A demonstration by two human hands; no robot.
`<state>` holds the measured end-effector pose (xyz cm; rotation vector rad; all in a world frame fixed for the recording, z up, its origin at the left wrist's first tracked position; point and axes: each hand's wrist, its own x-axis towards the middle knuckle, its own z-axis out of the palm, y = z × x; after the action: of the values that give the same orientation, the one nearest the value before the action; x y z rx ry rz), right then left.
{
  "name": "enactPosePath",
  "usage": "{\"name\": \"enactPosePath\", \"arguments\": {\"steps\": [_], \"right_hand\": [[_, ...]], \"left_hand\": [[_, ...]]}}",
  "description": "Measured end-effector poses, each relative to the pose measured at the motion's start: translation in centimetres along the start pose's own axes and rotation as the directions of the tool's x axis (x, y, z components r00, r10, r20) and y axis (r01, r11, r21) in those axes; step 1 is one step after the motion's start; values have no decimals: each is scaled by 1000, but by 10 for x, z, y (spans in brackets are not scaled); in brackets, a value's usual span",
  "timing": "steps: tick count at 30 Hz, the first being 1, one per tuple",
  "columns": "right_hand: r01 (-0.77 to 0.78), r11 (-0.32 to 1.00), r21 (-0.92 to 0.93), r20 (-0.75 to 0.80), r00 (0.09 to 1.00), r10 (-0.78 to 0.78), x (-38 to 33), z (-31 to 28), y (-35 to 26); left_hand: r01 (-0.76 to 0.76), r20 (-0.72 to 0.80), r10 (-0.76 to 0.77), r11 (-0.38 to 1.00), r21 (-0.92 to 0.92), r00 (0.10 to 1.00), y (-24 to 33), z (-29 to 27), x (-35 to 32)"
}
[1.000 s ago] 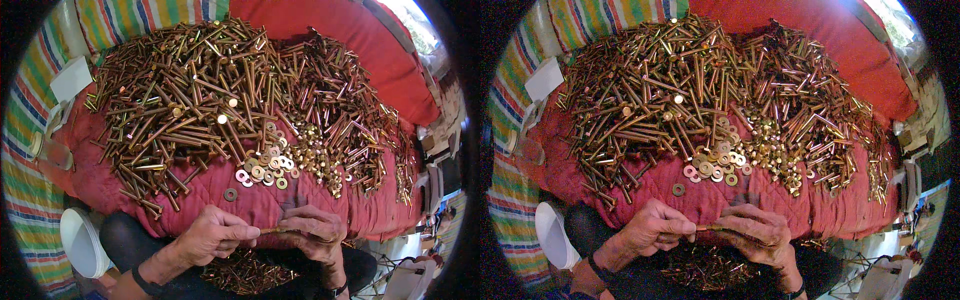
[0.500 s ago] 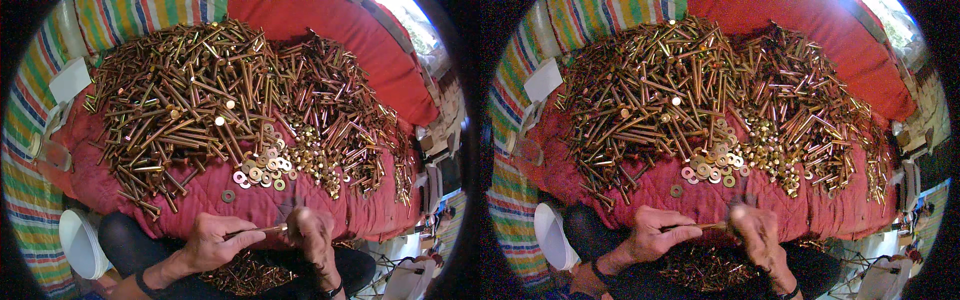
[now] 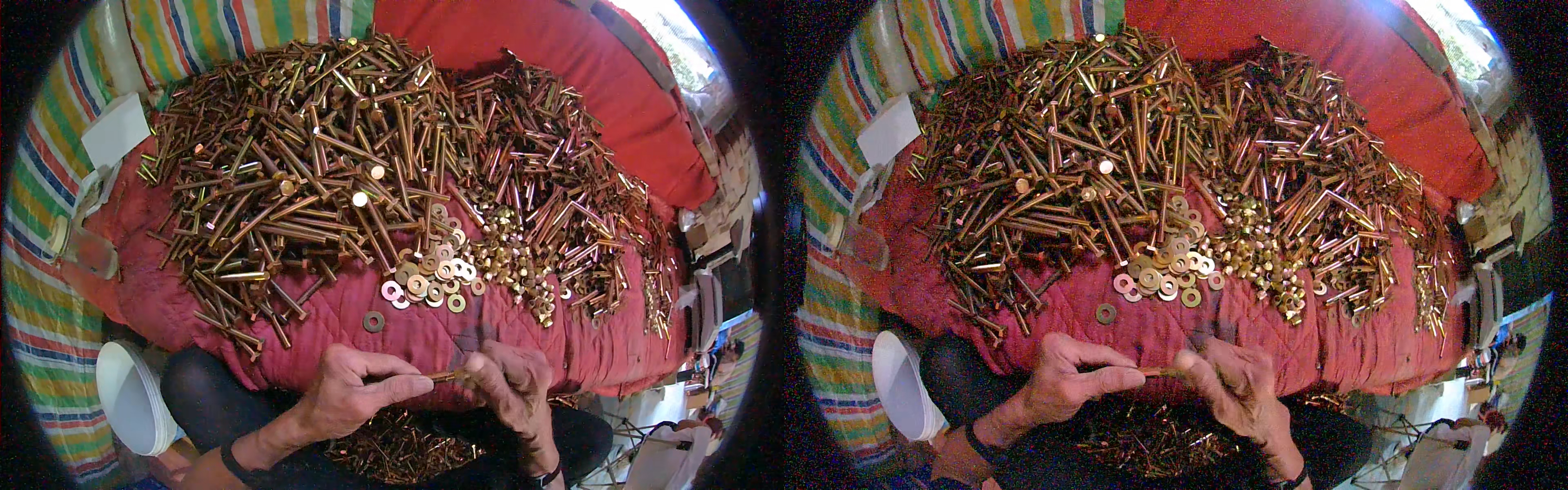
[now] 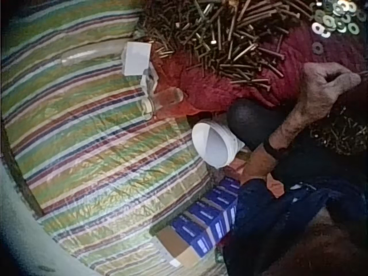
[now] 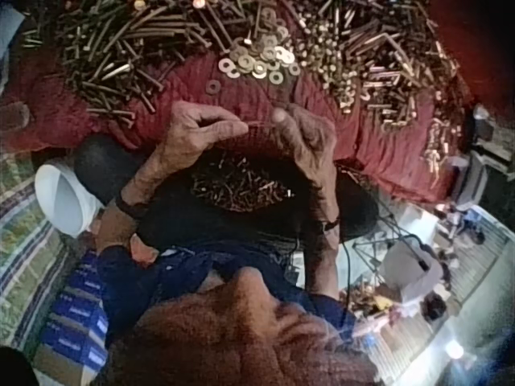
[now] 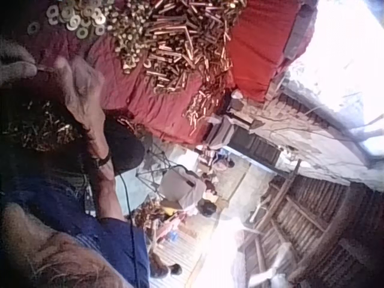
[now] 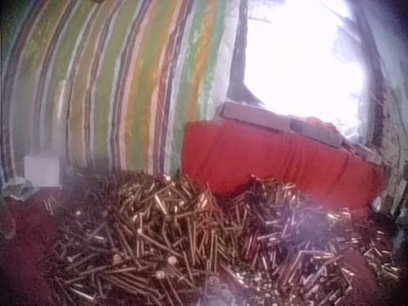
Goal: The person repeatedly picks up a brass-colored metal rod, slides a washer onto it, and then screws a nut onto the threaded end. The assembled fasteners are placed into a growing pile on the red cloth.
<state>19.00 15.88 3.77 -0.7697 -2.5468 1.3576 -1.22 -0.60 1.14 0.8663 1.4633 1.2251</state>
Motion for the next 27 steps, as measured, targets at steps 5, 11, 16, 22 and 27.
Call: {"name": "enactPosePath", "arguments": {"steps": [5,11,16,22,27], "right_hand": [[218,965,145,-217,959,-183,10,3,1],[205,963,173,-250,955,-159,7,13,-1],[212,966,148,-315,936,-157,8,11,-1],[361,931,-59,-298,883,-362,16,13,-9],[272,962,8,-194,945,-265,14,14,-9]], "left_hand": [[-57,-31,53,989,-139,998,-4,1,4],[44,38,-38,985,-169,999,-1,-1,2],[40,9,-39,978,-205,999,-2,1,4],[114,-6,-120,958,-264,993,-3,-2,5],[220,34,-226,882,-417,973,-2,-2,6]]}}
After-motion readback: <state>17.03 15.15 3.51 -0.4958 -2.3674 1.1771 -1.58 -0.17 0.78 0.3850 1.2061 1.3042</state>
